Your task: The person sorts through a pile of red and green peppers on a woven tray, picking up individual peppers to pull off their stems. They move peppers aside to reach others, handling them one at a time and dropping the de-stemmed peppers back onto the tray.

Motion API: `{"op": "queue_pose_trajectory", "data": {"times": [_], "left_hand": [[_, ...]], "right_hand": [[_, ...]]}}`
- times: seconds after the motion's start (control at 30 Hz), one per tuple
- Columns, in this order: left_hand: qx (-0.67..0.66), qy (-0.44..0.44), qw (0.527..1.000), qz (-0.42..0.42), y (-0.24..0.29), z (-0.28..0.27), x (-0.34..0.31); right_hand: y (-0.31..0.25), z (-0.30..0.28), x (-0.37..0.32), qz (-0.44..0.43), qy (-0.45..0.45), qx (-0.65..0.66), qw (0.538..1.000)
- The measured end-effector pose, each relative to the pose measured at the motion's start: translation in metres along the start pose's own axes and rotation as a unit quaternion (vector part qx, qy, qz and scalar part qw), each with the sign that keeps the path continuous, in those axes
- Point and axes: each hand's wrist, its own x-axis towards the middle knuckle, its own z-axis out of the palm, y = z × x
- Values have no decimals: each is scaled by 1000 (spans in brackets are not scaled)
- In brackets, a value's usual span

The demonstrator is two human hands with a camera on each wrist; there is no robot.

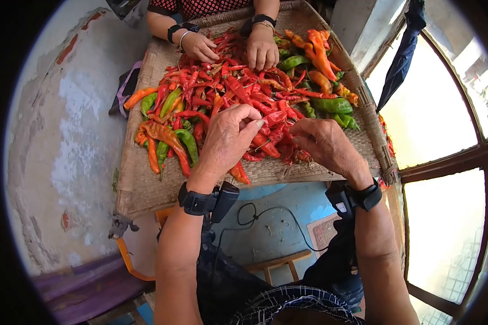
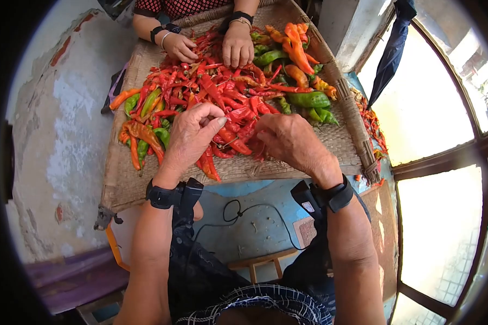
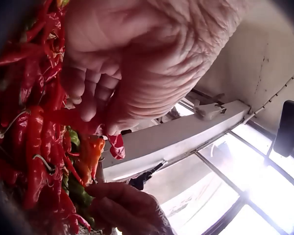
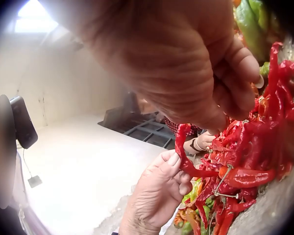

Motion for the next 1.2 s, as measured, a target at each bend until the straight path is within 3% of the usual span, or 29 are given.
{"op": "queue_pose_trajectory", "data": {"times": [0.07, 0.13, 0.2, 0.27, 0.33, 0.37, 0.4, 0.5, 0.63, 0.8, 0.93, 1.2], "left_hand": [[-42, -30, 998, -43, -6, -8, 3], [-259, -16, 960, -108, -6, -19, 6], [-381, 130, 913, -71, -19, -29, 15], [-370, 221, 898, -91, -25, -42, 22], [-302, 208, 922, -121, -53, -45, 18], [-107, 130, 973, -155, -64, -41, 16], [93, 45, 978, -182, -68, -38, 15], [247, 76, 965, -54, -77, -15, 7], [219, 86, 970, -63, -66, -8, 13], [177, 106, 973, 107, -33, 15, 7], [252, 95, 942, 202, -13, 29, -3], [177, 79, 953, 234, 0, 38, -15]], "right_hand": [[1, -2, 0, -10, 9, -14, 1000], [2, -1, -1, -13, 3, -15, 1000], [1, 0, -1, -15, -2, -14, 1000], [-2, -1, 0, -5, -20, -30, 999], [-2, 0, 1, -7, -19, -31, 999], [-2, 0, 1, -9, -18, -31, 999], [-3, 1, 2, -10, -20, -31, 999], [-6, 4, 2, 12, -42, -13, 999], [-8, 7, 3, -10, -40, 0, 999], [-8, 9, 4, -3, -38, -33, 999], [-7, 9, 1, 12, 9, -73, 997], [3, 2, -6, 50, 60, -145, 986]]}}
